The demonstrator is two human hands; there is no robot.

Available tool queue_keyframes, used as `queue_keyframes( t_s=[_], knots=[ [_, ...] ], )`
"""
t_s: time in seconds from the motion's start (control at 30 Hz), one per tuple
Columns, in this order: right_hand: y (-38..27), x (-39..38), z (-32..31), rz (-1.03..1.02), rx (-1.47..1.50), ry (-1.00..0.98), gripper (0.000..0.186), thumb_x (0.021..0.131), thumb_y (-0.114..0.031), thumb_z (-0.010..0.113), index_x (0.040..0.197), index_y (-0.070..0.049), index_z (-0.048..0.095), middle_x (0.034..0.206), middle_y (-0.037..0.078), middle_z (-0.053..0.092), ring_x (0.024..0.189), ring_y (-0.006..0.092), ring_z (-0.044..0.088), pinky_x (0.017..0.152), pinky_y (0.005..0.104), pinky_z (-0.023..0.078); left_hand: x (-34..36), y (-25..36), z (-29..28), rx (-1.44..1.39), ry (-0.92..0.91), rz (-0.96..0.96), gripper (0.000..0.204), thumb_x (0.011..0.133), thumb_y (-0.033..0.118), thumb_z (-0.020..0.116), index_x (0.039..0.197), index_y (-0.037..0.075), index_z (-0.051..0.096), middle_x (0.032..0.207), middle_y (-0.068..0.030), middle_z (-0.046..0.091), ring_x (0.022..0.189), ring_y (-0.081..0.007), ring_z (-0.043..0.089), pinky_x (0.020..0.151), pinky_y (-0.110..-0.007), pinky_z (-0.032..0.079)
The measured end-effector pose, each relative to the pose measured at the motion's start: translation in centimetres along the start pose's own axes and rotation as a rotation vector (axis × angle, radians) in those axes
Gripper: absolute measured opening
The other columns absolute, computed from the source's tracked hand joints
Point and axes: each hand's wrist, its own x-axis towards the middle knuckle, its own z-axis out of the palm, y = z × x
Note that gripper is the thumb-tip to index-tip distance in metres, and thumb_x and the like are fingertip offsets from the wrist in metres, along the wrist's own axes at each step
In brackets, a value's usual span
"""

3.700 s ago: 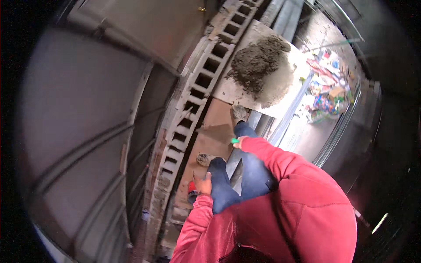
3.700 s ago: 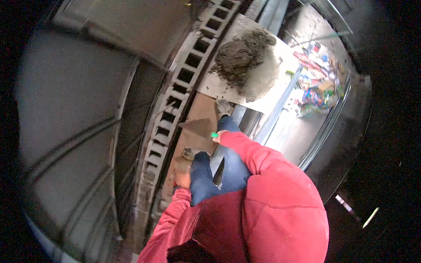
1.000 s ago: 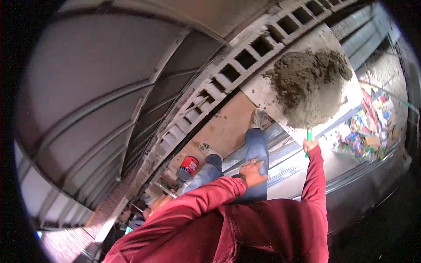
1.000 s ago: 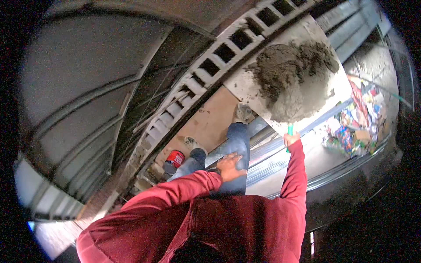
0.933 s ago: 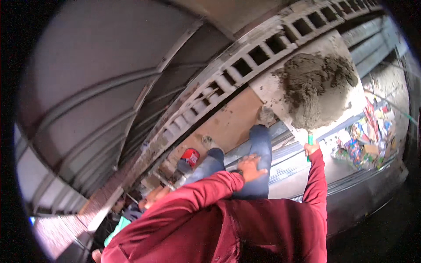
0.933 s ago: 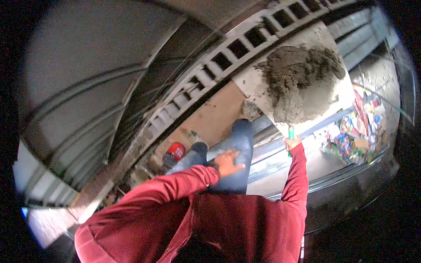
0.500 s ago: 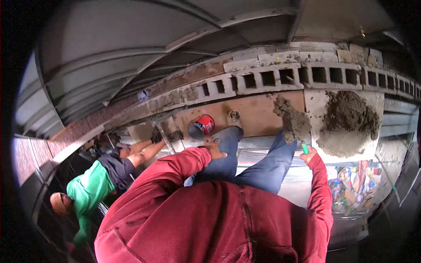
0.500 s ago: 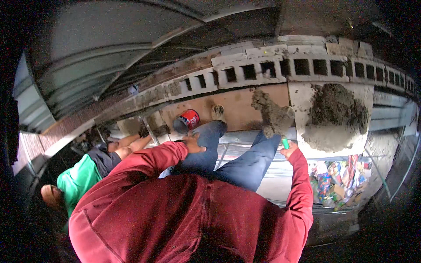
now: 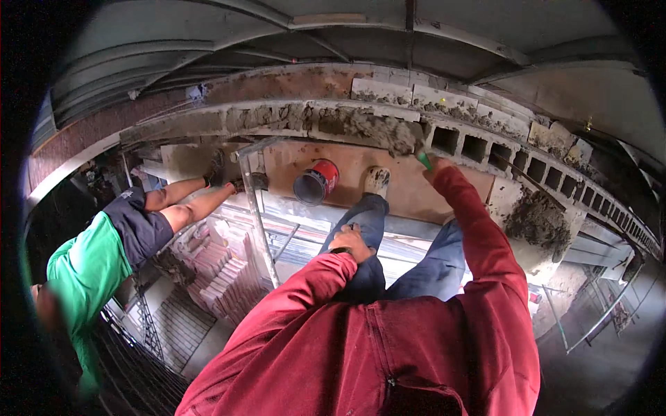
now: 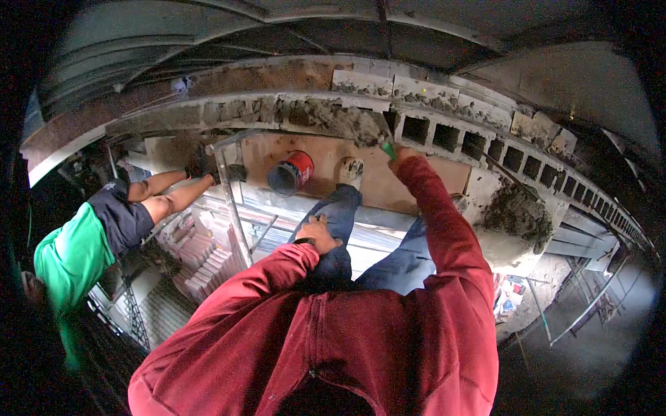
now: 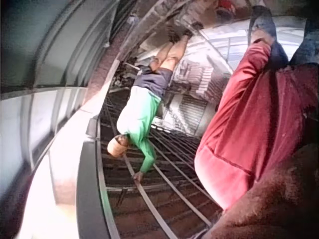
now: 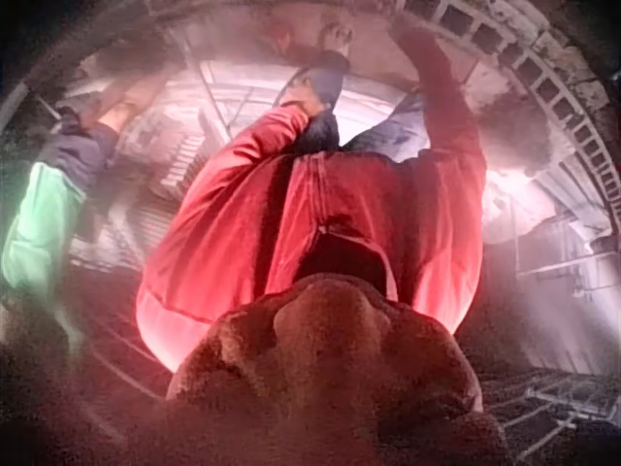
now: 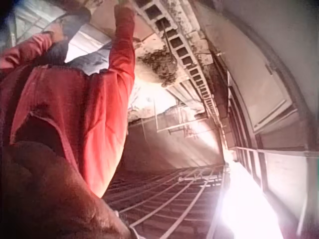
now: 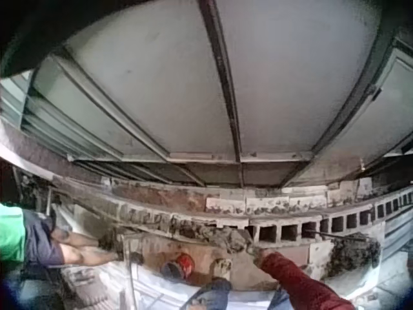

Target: The person scoops wet cement from a pile on a board using a trowel and applies it to the gaps between hollow blocks on a wall. The person repeatedly mixes the cement and fills the joints, occasionally pouring water from a red can into the pile to adjust the consistency.

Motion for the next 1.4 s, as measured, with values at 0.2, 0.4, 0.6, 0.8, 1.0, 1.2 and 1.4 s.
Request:
queue_keyframes(
  t_s=[0.2, 0.4, 0.6, 0.8, 1.0, 1.2, 1.4],
  knots=[
    [-6.1, 5.1, 4.6, 0.210, -0.004, 0.144, 0.036, 0.082, -0.020, 0.054, 0.115, -0.009, 0.046, 0.102, 0.023, 0.061, 0.092, 0.0429, 0.060, 0.077, 0.0491, 0.050, 0.5, -1.3, -0.9, -0.062, -0.050, 0.014, 0.089, 0.071, 0.050, 0.067, 0.141, 0.010, 0.030, 0.135, -0.0171, 0.038, 0.119, -0.0365, 0.047, 0.095, -0.043, 0.043],
    [-2.5, -1.4, 10.7, -0.006, 0.260, 0.460, 0.035, 0.079, -0.019, 0.059, 0.110, -0.006, 0.048, 0.098, 0.022, 0.060, 0.085, 0.0369, 0.061, 0.072, 0.0453, 0.049, 0.6, -2.6, -1.8, -0.127, -0.116, -0.006, 0.090, 0.072, 0.050, 0.067, 0.141, 0.008, 0.030, 0.139, -0.0186, 0.036, 0.121, -0.0377, 0.045, 0.100, -0.041, 0.040],
    [-0.1, -1.4, 20.0, 0.244, 0.791, 0.356, 0.033, 0.076, -0.019, 0.064, 0.103, -0.005, 0.051, 0.086, 0.009, 0.057, 0.076, 0.0222, 0.055, 0.068, 0.0367, 0.047, 1.7, -3.5, -1.3, -0.077, -0.103, -0.019, 0.086, 0.073, 0.050, 0.064, 0.142, 0.011, 0.030, 0.136, -0.0144, 0.038, 0.120, -0.0346, 0.045, 0.097, -0.041, 0.043],
    [-5.7, 8.3, 22.1, 0.129, 0.655, 0.460, 0.027, 0.077, -0.022, 0.061, 0.094, -0.002, 0.054, 0.081, 0.017, 0.061, 0.073, 0.0313, 0.061, 0.065, 0.0410, 0.049, 2.6, -3.2, -2.4, -0.068, -0.112, 0.006, 0.086, 0.072, 0.050, 0.065, 0.141, 0.011, 0.031, 0.135, -0.0129, 0.039, 0.121, -0.0331, 0.045, 0.096, -0.040, 0.044],
    [-15.6, 6.3, 13.8, 0.350, 0.475, 0.257, 0.037, 0.075, -0.026, 0.061, 0.101, -0.001, 0.055, 0.094, 0.026, 0.061, 0.090, 0.0430, 0.059, 0.074, 0.0465, 0.050, 2.1, -4.5, -2.3, -0.147, -0.138, -0.019, 0.091, 0.068, 0.052, 0.070, 0.138, 0.008, 0.034, 0.135, -0.0185, 0.040, 0.119, -0.0368, 0.047, 0.095, -0.042, 0.044],
    [-18.6, 5.5, 12.7, 0.265, 0.281, 0.326, 0.050, 0.083, -0.027, 0.054, 0.125, -0.005, 0.040, 0.112, 0.021, 0.059, 0.091, 0.0402, 0.061, 0.077, 0.0482, 0.050, 2.8, -5.1, -1.5, -0.129, -0.104, 0.009, 0.091, 0.067, 0.053, 0.070, 0.137, 0.006, 0.036, 0.135, -0.0213, 0.040, 0.117, -0.0359, 0.049, 0.095, -0.041, 0.044],
    [-18.0, 10.2, 11.4, 0.217, 0.341, 0.099, 0.042, 0.085, -0.030, 0.055, 0.120, -0.008, 0.047, 0.103, 0.024, 0.061, 0.092, 0.0422, 0.059, 0.077, 0.0475, 0.049, 3.6, -5.8, 0.5, -0.110, -0.032, 0.035, 0.091, 0.067, 0.054, 0.069, 0.135, 0.004, 0.037, 0.128, -0.0247, 0.046, 0.114, -0.0356, 0.052, 0.095, -0.038, 0.044]
  ],
)
